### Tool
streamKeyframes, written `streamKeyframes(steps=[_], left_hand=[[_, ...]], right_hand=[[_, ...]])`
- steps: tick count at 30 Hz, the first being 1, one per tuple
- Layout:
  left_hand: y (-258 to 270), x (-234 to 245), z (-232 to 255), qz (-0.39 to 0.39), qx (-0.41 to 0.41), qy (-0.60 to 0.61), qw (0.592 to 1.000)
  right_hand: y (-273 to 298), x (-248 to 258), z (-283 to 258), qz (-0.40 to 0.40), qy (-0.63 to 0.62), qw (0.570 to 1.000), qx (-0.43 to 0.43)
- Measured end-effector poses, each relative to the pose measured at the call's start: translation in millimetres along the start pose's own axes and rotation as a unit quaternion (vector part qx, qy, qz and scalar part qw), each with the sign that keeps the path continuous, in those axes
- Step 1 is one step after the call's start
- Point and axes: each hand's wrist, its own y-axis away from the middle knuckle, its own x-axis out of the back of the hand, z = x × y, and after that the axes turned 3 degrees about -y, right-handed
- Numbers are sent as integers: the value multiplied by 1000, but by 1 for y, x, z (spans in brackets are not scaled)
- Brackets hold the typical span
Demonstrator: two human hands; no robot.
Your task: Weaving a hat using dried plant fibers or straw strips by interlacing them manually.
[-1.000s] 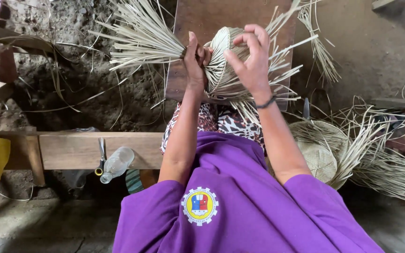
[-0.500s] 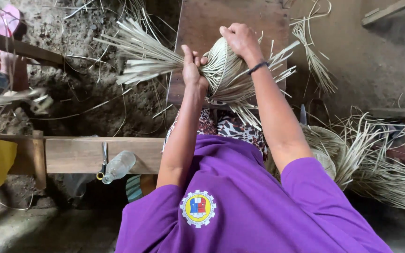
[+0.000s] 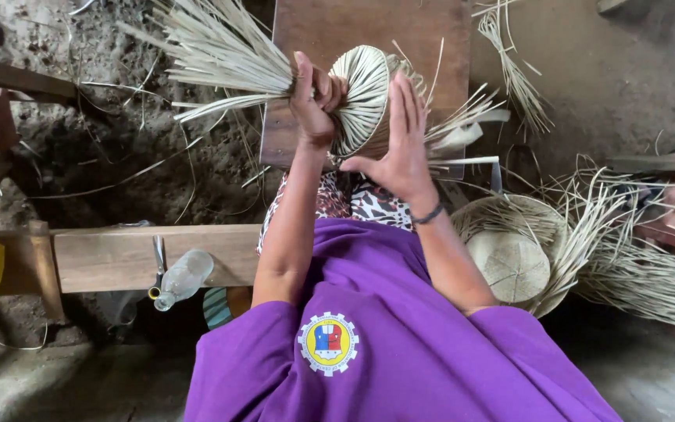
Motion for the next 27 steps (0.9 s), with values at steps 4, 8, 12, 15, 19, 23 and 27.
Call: streamKeyframes(steps=[4,8,12,15,19,23,27], left_hand=[[2,9,1,-57,-17,-57,997],[-6,18,-3,-79,-8,-47,996],[-5,16,1,-83,-3,-50,995],[-7,17,-2,-85,-23,-67,994],[-6,12,1,-70,-18,-74,995],[-8,21,-6,-111,-40,-82,990],[-3,17,-9,-33,-83,-73,993]], right_hand=[[5,-16,5,143,-32,987,68],[-10,-2,-1,167,-99,980,40],[-28,12,10,157,-111,980,48],[-44,18,24,122,-133,982,50],[-68,18,54,17,-183,983,4],[-101,20,68,-88,-181,977,-64],[-133,23,73,-175,-192,953,-156]])
